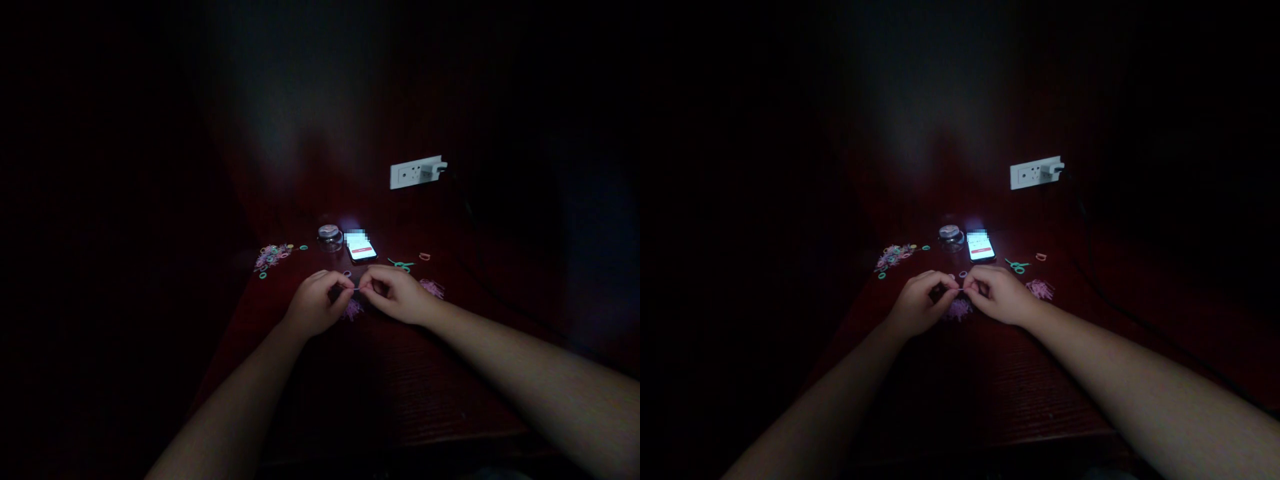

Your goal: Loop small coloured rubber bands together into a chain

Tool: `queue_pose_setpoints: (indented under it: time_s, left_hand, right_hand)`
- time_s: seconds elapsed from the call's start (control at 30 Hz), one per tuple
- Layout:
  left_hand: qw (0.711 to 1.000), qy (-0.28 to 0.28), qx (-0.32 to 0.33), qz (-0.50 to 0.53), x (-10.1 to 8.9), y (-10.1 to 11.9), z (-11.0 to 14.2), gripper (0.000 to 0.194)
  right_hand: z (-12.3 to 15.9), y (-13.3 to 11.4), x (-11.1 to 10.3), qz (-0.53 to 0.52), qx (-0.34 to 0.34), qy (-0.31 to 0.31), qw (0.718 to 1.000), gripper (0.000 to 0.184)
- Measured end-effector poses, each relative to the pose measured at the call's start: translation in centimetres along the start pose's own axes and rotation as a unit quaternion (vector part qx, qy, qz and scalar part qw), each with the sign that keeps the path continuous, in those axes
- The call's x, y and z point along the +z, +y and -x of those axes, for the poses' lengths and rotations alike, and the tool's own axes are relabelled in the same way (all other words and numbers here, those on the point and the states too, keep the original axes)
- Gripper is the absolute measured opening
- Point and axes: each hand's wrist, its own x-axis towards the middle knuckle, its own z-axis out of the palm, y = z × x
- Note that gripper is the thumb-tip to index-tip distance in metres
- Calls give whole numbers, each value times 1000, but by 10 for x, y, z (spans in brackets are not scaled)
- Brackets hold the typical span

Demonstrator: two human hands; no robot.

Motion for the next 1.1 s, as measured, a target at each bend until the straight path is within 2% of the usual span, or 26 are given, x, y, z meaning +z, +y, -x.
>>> queue_pose_setpoints:
  time_s: [0.13,0.3,0.9,1.0,1.1]
  left_hand:
    - [1000,-10,5,17,-1,0,0,16]
    - [1000,-16,2,2,-1,0,0,5]
    - [1000,6,-5,-14,-1,-2,0,6]
    - [1000,2,0,-14,-1,-2,-1,6]
    - [1000,-3,3,-12,-1,-1,-1,5]
  right_hand:
    - [0,-1,0,-5,-3,2,1000,6]
    - [-1,-1,1,0,-5,2,1000,5]
    - [2,3,2,-29,29,-5,999,6]
    - [2,3,3,-47,30,-13,998,13]
    - [1,1,3,-37,21,-24,999,8]
